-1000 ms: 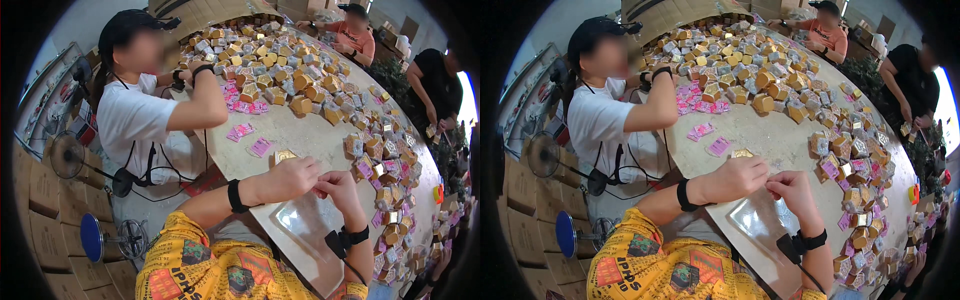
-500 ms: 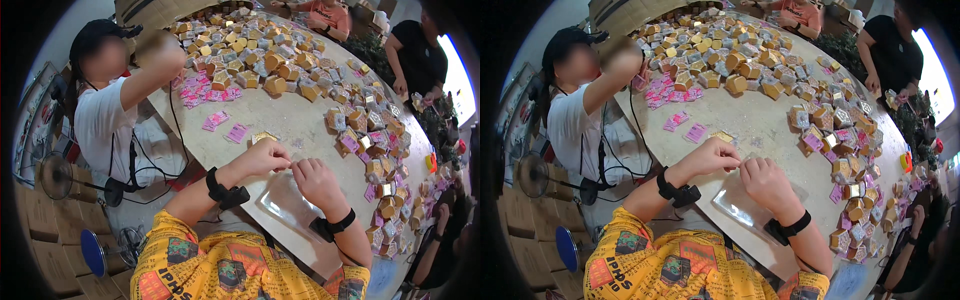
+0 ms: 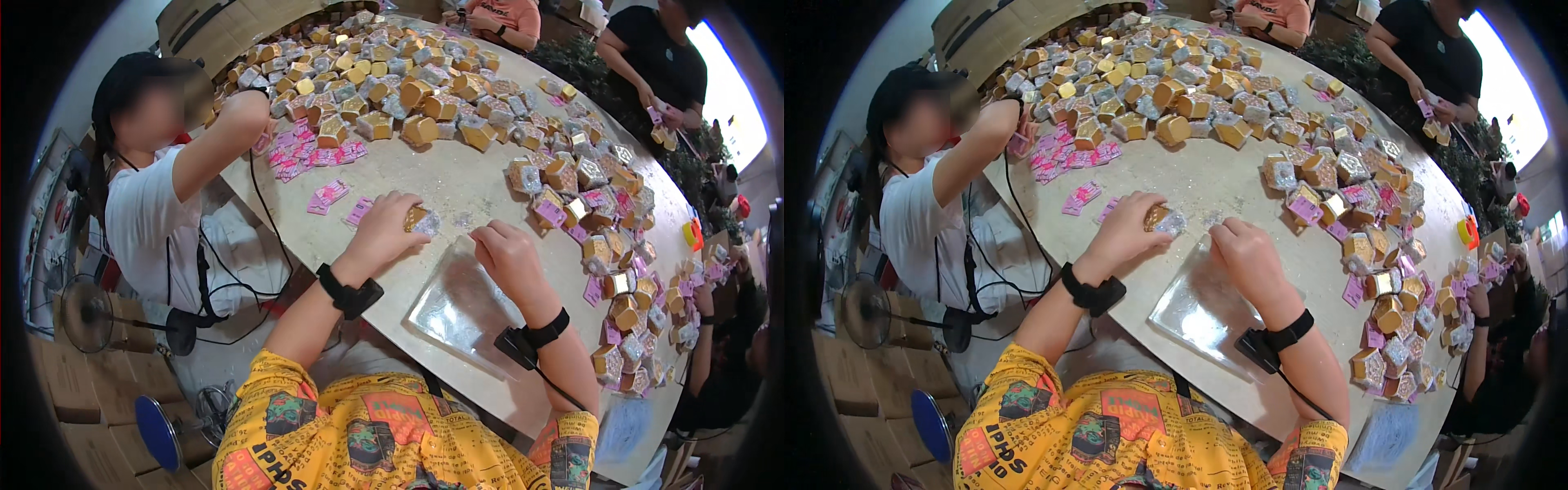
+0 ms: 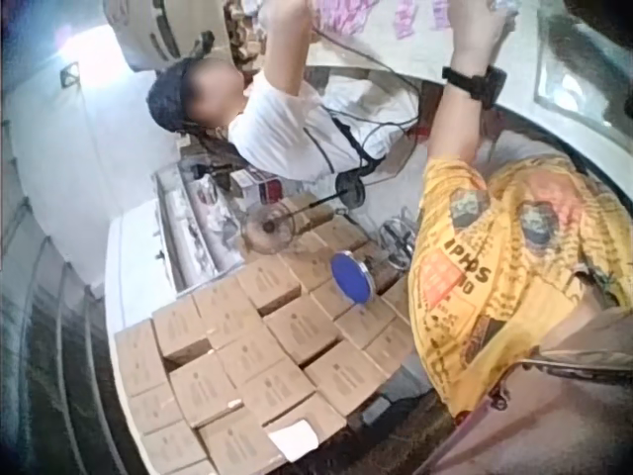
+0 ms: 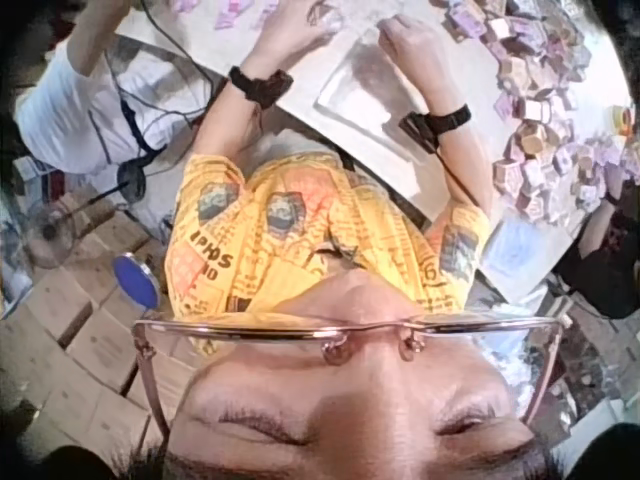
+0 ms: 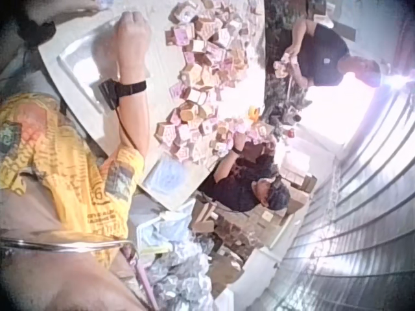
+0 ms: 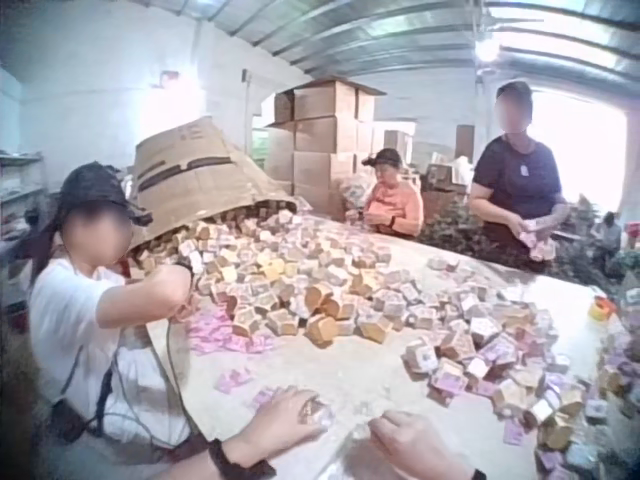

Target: The person wraps small, cube-shaped items in clear plastic and seals them with pink labels. They repeatedly pick up an item, wrap it, apply a label, and place the finished package on the table.

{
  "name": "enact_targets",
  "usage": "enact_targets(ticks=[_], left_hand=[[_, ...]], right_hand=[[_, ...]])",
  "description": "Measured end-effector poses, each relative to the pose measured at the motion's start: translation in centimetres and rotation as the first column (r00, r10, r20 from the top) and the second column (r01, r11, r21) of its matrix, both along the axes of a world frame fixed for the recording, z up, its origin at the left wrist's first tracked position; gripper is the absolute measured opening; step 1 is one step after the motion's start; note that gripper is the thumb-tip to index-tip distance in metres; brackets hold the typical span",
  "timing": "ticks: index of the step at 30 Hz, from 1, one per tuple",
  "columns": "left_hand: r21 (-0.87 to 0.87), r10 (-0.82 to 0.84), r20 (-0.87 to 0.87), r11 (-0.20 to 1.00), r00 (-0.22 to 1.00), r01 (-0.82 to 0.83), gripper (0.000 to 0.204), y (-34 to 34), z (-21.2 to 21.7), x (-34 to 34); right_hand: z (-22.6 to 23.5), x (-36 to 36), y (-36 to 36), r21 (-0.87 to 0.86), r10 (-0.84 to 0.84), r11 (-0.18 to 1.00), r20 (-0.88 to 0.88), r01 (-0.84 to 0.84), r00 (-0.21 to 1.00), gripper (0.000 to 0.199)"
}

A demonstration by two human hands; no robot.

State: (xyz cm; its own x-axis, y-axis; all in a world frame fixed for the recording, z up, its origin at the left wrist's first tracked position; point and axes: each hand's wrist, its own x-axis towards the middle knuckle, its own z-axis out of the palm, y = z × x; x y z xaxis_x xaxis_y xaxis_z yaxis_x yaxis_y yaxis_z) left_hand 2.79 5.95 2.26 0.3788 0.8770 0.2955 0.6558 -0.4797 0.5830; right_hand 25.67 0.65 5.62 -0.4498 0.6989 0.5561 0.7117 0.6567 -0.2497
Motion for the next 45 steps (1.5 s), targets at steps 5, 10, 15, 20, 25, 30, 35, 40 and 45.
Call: enact_targets(ticks=[5,10,15,20,25,30,35,40,45], left_hand=[[-0.240,-0.064,0.528,0.945,0.847,0.221,0.061,-0.8,-0.4,-0.2],[-0.211,-0.071,0.553,0.952,0.830,0.222,0.060,-1.7,-0.5,0.0],[-0.226,-0.059,0.582,0.946,0.811,0.231,0.060,-2.3,0.2,0.4],[-0.189,-0.083,0.508,0.960,0.857,0.205,0.058,-2.9,1.3,0.5],[-0.150,-0.105,0.459,0.970,0.882,0.193,0.058,-3.2,1.5,0.3],[-0.013,-0.157,0.305,0.986,0.939,0.169,0.061,-3.0,1.3,0.0],[-0.064,-0.129,0.357,0.985,0.925,0.162,0.059,-3.4,1.7,0.2],[-0.007,-0.153,0.312,0.987,0.938,0.163,0.059,-3.5,1.9,0.1],[0.058,-0.146,0.239,0.989,0.960,0.136,0.060,-3.8,2.0,0.2]], right_hand=[[0.0,-0.7,0.4,-0.014,0.023,1.000,-0.011,-0.023,1.000,0.008],[0.3,-1.5,0.3,-0.037,0.019,0.999,0.008,-0.019,1.000,0.006],[0.5,-1.4,0.0,-0.035,0.000,0.999,0.018,0.001,1.000,0.008],[0.6,-1.4,-0.2,-0.036,0.004,0.999,0.039,-0.002,0.999,0.008],[0.2,-1.5,-0.2,-0.060,-0.013,0.998,0.088,0.019,0.996,0.009],[0.2,-1.6,-0.2,-0.046,0.003,0.999,0.144,0.004,0.990,0.009],[0.3,-1.6,-0.1,-0.045,0.003,0.999,0.152,0.004,0.988,0.009],[0.4,-1.8,-0.2,-0.052,-0.009,0.998,0.213,0.020,0.977,0.008],[0.4,-1.9,-0.3,-0.025,-0.005,1.000,0.297,0.013,0.955,0.008]])
